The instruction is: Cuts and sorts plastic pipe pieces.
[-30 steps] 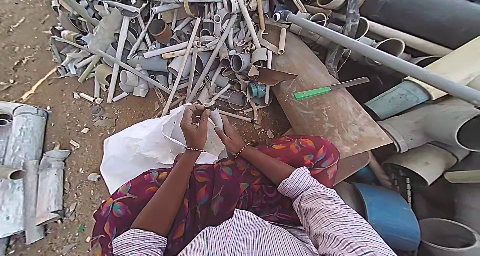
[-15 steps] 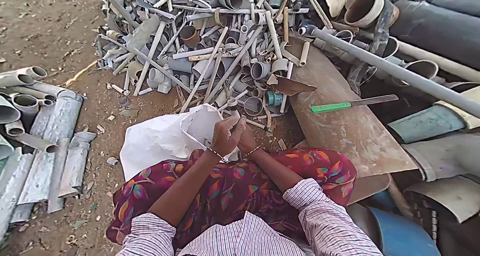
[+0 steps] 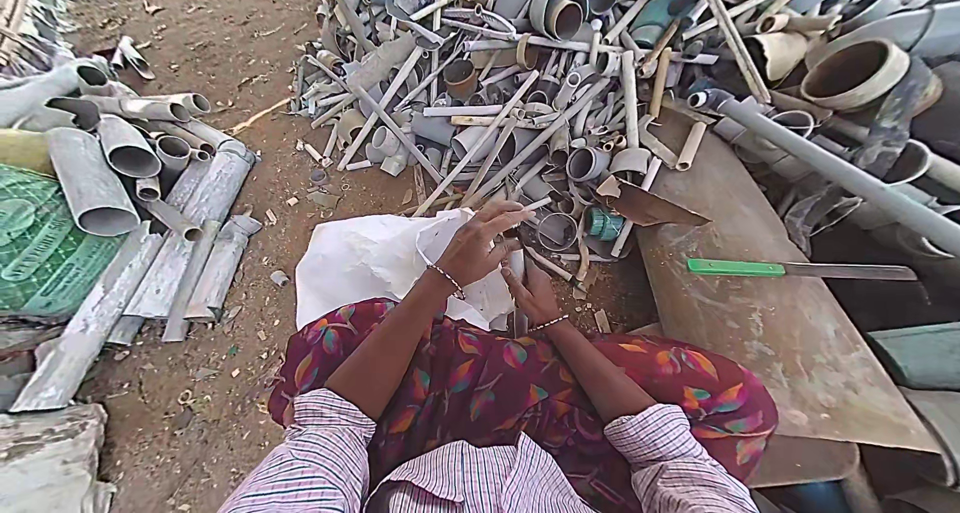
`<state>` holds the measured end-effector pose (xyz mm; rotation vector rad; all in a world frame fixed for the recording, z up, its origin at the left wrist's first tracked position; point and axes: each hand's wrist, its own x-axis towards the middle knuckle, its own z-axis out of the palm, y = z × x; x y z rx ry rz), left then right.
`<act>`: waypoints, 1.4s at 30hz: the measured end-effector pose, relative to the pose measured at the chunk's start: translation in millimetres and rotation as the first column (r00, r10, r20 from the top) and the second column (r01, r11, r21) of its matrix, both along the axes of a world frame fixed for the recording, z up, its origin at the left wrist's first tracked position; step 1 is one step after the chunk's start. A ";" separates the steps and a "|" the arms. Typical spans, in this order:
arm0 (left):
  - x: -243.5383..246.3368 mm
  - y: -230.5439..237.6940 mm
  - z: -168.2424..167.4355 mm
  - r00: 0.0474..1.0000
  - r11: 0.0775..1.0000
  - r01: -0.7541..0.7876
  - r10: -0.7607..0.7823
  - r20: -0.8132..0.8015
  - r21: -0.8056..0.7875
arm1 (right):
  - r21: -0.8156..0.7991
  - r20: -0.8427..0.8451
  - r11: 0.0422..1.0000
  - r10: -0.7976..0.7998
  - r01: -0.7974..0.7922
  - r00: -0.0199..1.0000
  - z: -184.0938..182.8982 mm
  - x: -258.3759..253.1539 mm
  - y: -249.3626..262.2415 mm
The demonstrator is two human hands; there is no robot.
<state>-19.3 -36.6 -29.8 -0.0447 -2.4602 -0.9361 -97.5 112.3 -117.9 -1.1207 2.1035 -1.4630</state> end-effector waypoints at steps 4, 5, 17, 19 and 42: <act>-0.3 0.3 -3.0 0.982 0.983 0.031 -0.064 -0.179 -0.182 | -0.071 -0.085 0.992 -0.109 0.103 0.990 3.4 12.6 1.0; 0.1 1.6 -1.4 0.972 0.974 0.025 -0.076 -0.223 -0.226 | -0.084 -0.096 0.989 -0.133 0.125 0.986 6.0 15.2 0.5; 9.6 5.0 24.7 0.740 0.952 -0.223 0.024 -0.672 -0.211 | -0.376 -0.392 0.922 -0.067 -0.093 0.917 31.7 11.7 -11.7; 20.0 -10.6 42.1 0.684 0.947 -0.302 0.137 -0.717 -0.108 | -0.314 -0.344 0.927 0.091 -0.206 0.935 26.0 7.4 -13.4; 8.4 34.7 -45.0 0.950 0.916 -0.312 0.304 0.071 0.253 | -0.362 0.921 0.649 0.138 0.669 0.364 32.0 -33.2 -14.7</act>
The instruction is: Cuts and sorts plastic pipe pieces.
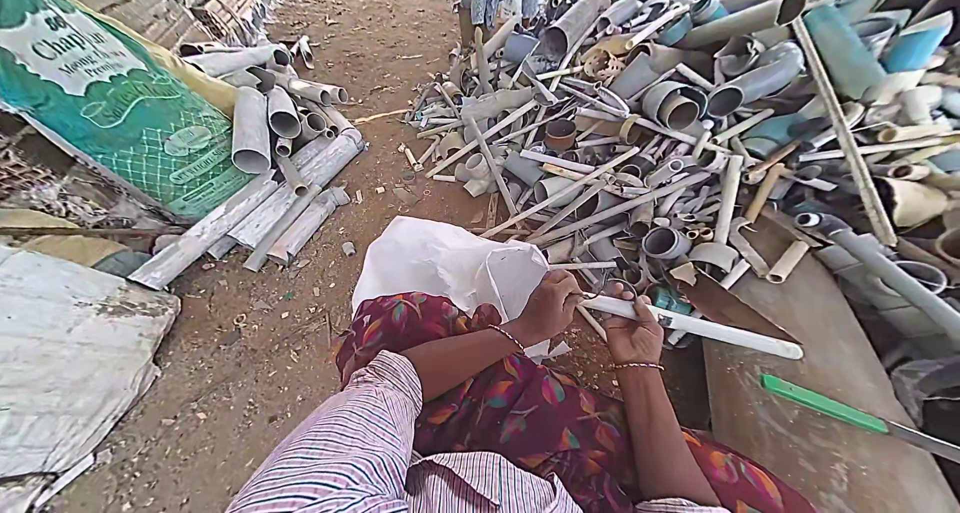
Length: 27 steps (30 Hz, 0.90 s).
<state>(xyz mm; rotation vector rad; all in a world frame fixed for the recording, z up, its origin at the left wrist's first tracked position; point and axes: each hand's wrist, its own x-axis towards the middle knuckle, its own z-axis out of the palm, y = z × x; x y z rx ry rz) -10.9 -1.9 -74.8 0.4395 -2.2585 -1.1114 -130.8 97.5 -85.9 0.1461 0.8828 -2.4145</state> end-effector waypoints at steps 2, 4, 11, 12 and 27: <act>-0.6 2.9 -0.2 0.998 0.997 0.036 -0.033 0.045 -0.062 | -0.028 -0.018 0.999 -0.023 0.022 1.000 2.8 -2.5 1.5; -0.2 5.1 4.7 0.995 1.000 0.027 -0.026 0.100 -0.009 | -0.034 -0.051 0.999 -0.011 0.010 0.999 3.0 -1.8 1.7; -10.7 -11.3 -8.5 0.937 0.724 -0.263 0.035 0.346 0.638 | -0.074 -0.230 0.990 0.102 -0.122 0.968 0.3 7.3 5.6; -8.3 -9.3 -10.0 0.935 0.677 -0.266 0.007 0.355 0.686 | -0.083 -0.263 0.986 0.116 -0.142 0.958 -1.3 6.7 8.1; -7.6 -6.2 -12.3 0.950 0.920 0.310 -0.308 0.048 -0.238 | -0.127 -0.056 0.990 -0.067 0.060 0.996 3.0 -24.1 18.4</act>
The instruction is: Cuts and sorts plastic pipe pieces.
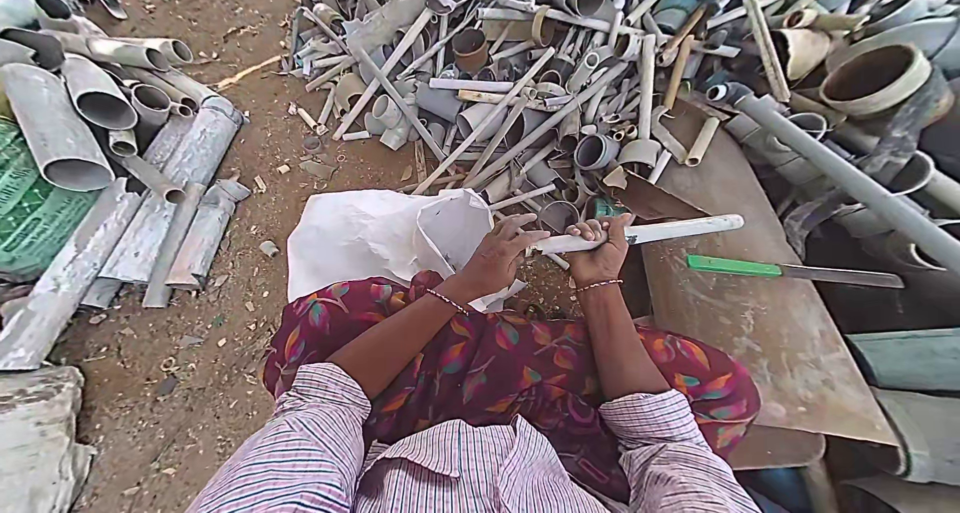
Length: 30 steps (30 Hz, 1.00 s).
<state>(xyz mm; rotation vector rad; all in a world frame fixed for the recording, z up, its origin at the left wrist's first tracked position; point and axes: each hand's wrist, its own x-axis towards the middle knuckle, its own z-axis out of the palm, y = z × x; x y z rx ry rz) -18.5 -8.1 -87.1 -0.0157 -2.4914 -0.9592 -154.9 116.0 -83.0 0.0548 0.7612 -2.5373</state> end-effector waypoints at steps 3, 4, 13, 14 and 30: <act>-4.8 -1.1 -11.7 0.994 0.999 0.044 -0.046 -0.101 -0.023 | 0.009 0.010 1.000 0.001 -0.002 1.000 -0.3 1.9 0.6; -4.3 -2.4 -11.0 0.993 0.998 0.048 -0.053 -0.105 -0.049 | 0.006 0.015 1.000 0.005 -0.005 1.000 0.6 2.2 1.2; -1.8 -7.6 -5.1 0.971 0.976 0.050 -0.096 -0.218 -0.211 | -0.046 -0.005 0.999 -0.006 0.006 1.000 10.5 1.3 2.4; -1.9 -3.0 -5.6 0.978 0.994 0.038 -0.059 -0.201 -0.103 | -0.050 -0.031 0.999 -0.020 0.018 0.999 13.6 2.8 3.0; -25.9 56.2 -9.9 0.794 0.260 -0.445 -0.329 0.512 0.857 | 0.205 -0.155 0.918 -0.311 0.338 0.938 -9.6 -24.1 6.1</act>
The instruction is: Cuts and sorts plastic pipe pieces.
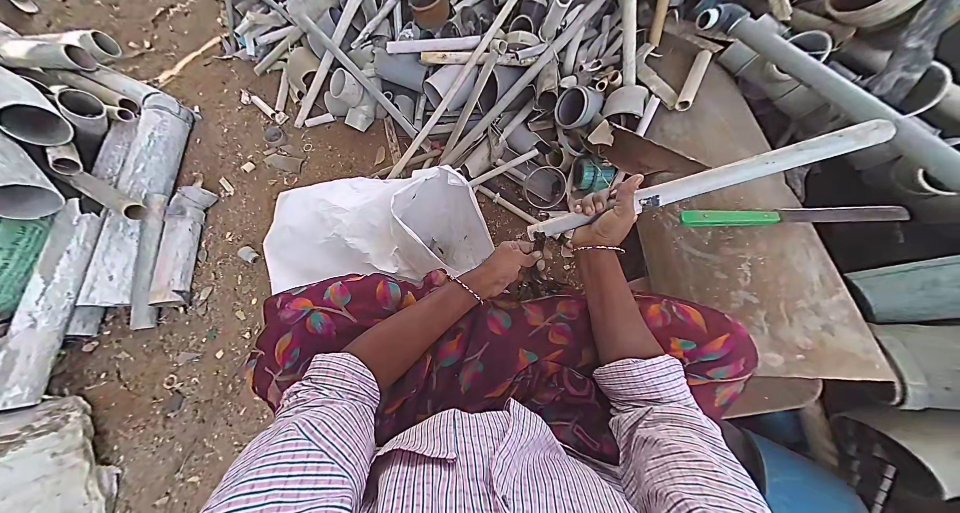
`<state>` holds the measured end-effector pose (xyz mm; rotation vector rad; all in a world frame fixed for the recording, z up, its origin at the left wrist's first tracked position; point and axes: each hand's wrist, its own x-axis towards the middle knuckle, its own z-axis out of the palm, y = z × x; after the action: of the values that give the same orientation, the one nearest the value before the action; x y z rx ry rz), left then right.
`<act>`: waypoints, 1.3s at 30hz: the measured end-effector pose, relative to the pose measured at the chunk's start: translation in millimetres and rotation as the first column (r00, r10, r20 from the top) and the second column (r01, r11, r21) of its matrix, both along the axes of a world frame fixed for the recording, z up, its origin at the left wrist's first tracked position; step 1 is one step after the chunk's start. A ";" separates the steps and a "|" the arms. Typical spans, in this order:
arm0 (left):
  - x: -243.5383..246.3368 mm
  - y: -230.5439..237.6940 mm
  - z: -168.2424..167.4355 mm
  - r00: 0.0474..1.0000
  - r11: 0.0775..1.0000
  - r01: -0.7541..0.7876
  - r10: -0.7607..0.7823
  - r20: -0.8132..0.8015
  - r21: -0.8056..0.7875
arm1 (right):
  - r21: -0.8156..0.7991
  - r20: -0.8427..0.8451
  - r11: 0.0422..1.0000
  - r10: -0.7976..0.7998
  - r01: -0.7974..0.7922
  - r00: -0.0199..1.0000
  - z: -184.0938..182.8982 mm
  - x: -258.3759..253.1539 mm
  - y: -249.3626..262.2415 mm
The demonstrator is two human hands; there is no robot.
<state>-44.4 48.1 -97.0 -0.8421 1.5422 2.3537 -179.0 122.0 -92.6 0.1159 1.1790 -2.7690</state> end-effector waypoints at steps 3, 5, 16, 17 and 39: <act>-5.7 7.1 -11.5 0.999 0.999 0.045 -0.046 0.008 0.025 | 0.050 -0.076 0.995 -0.087 0.091 0.993 -9.8 -8.6 3.5; -10.9 9.8 -14.8 0.997 0.991 0.077 -0.075 0.015 -0.107 | 0.088 -0.130 0.987 -0.126 0.138 0.983 -12.9 -9.7 5.8; -39.3 12.6 -48.6 0.972 0.433 -0.202 -0.023 -0.235 -0.878 | 0.483 -0.071 0.868 -0.093 0.116 0.993 -18.4 11.1 -5.7; -42.2 11.4 -50.6 0.971 0.450 -0.206 -0.014 -0.238 -0.869 | 0.500 -0.061 0.860 -0.082 0.102 0.995 -18.5 13.1 -6.8; -42.4 2.7 -60.7 0.869 0.463 -0.380 -0.119 -0.481 -0.801 | 0.497 -0.269 0.841 -0.086 0.215 0.959 -21.7 1.0 -6.1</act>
<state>-86.8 50.8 -157.7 -0.5041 3.1664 1.7518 -178.0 116.0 -114.3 -0.0790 2.0531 -2.5532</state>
